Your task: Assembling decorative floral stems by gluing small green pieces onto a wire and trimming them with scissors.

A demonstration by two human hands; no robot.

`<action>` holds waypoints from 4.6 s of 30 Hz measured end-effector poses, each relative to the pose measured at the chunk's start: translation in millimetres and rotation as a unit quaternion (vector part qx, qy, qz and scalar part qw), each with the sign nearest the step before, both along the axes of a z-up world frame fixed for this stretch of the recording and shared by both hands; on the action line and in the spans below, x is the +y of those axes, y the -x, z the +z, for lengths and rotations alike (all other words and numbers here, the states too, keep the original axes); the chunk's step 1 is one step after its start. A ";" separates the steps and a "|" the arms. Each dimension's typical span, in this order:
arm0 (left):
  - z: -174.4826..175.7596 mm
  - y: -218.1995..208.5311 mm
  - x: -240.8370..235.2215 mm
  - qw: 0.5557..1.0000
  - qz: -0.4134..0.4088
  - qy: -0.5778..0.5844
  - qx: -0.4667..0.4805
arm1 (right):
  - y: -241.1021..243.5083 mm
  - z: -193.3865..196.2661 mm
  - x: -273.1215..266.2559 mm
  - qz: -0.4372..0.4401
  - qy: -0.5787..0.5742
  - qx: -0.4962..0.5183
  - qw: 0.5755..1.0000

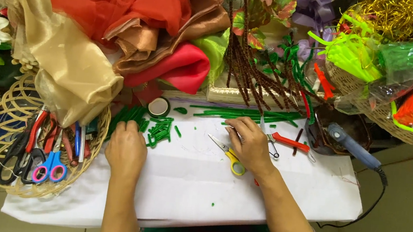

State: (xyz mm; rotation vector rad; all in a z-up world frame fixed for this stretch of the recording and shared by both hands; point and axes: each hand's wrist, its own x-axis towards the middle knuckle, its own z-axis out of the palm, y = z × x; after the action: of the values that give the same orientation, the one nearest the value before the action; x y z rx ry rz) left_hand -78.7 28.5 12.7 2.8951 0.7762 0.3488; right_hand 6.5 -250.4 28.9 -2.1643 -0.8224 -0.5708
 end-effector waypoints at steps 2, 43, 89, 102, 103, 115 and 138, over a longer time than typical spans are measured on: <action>-3.0 -0.4 1.6 1.000 0.000 -0.004 -0.004 | -1.6 -4.0 -3.4 -0.002 0.014 0.012 1.000; 17.7 24.5 -1.6 0.975 -0.063 -0.100 -0.187 | -7.2 17.8 -52.2 -0.051 0.320 0.201 0.924; 28.4 -61.7 -111.9 0.781 -0.366 0.506 -0.019 | 2.6 17.1 -5.8 0.027 -0.114 0.053 0.992; 7.0 -46.5 -125.3 0.663 -0.216 0.702 -0.148 | 7.1 15.4 1.9 0.015 -0.114 -0.033 0.993; 17.9 -43.2 -127.3 0.663 -0.216 0.702 -0.146 | 6.5 14.1 1.0 0.014 -0.114 -0.033 0.993; 44.7 -19.0 -119.7 0.634 -0.217 0.718 -0.189 | 6.4 2.8 2.1 0.075 -0.109 0.039 0.990; 28.8 2.9 -9.9 0.916 -0.072 0.366 -0.144 | 9.5 13.0 4.7 0.066 0.012 0.033 0.997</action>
State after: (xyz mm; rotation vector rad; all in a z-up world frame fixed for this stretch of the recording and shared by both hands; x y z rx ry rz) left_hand -81.6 18.6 41.5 2.1152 0.4928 0.3590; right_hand -3.0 -245.7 41.9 -2.1208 -0.9317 -0.4214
